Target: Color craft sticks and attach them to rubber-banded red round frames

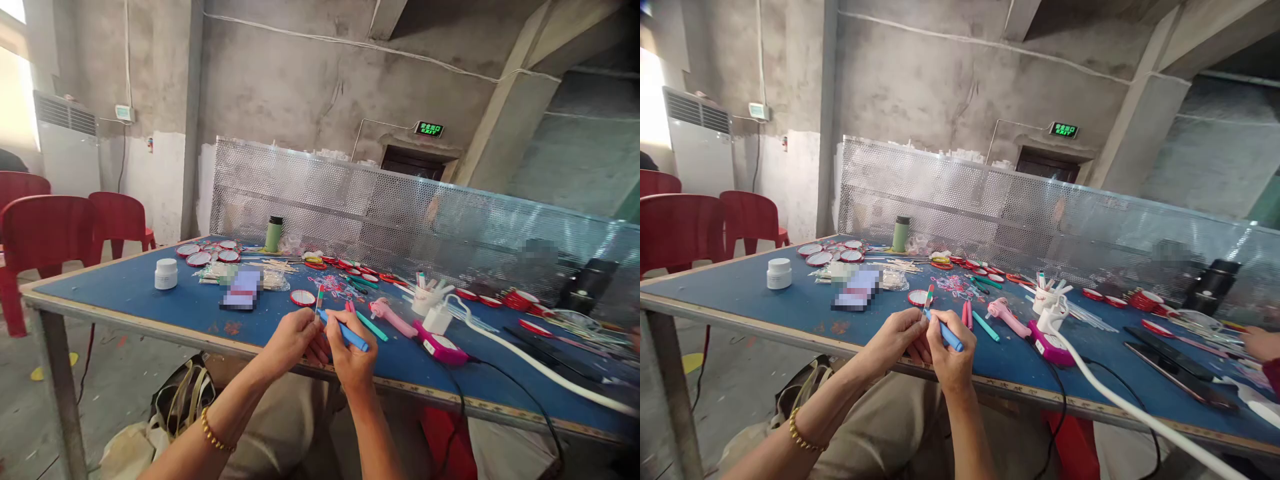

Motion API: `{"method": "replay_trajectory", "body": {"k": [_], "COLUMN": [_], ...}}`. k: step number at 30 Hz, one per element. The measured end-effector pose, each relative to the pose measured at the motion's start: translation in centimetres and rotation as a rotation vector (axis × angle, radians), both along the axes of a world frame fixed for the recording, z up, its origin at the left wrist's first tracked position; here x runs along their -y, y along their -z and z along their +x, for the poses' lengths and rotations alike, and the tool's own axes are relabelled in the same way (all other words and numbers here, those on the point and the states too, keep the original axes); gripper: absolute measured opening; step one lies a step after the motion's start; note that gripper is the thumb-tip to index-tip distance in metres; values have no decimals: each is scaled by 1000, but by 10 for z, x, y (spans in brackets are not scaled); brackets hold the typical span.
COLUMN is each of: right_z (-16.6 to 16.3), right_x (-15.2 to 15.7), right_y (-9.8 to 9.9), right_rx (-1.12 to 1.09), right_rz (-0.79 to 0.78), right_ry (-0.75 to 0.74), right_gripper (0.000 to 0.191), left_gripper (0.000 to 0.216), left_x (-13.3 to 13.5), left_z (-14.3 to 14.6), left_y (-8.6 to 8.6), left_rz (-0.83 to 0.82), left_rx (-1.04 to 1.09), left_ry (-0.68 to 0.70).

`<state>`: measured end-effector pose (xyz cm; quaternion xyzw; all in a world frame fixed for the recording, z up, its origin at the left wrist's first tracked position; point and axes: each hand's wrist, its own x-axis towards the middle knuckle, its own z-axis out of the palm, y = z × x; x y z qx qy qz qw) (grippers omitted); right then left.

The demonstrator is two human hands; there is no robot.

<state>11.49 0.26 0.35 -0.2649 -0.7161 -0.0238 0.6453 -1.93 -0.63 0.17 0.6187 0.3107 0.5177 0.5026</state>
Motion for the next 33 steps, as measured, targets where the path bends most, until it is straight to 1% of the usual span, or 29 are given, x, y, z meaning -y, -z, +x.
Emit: {"method": "replay_trajectory", "body": {"k": [4, 9, 15, 21, 24, 30, 33], "right_z": [1, 2, 3, 2, 1, 1, 0], "right_x": [1, 2, 1, 2, 3, 5, 6], "right_y": [1, -1, 0, 1, 0, -2, -2], "right_rx": [-61, -9, -18, -36, 16, -5, 46], "right_rz": [-11, -15, -43, 0, 25, 55, 67], "right_ry": [33, 2, 28, 33, 13, 51, 34], "right_gripper": [15, 16, 16, 14, 15, 15, 15], "left_gripper": [40, 41, 40, 40, 39, 40, 39], "left_x": [0, -2, -2, -1, 1, 1, 1], "left_z": [0, 0, 0, 0, 0, 0, 1], "left_y": [1, 3, 3, 2, 1, 1, 1], "left_rz": [-11, -6, -12, -22, -17, -21, -16], "left_rx": [17, 27, 28, 36, 41, 40, 42], "left_ry": [7, 2, 3, 0, -3, -1, -6]}}
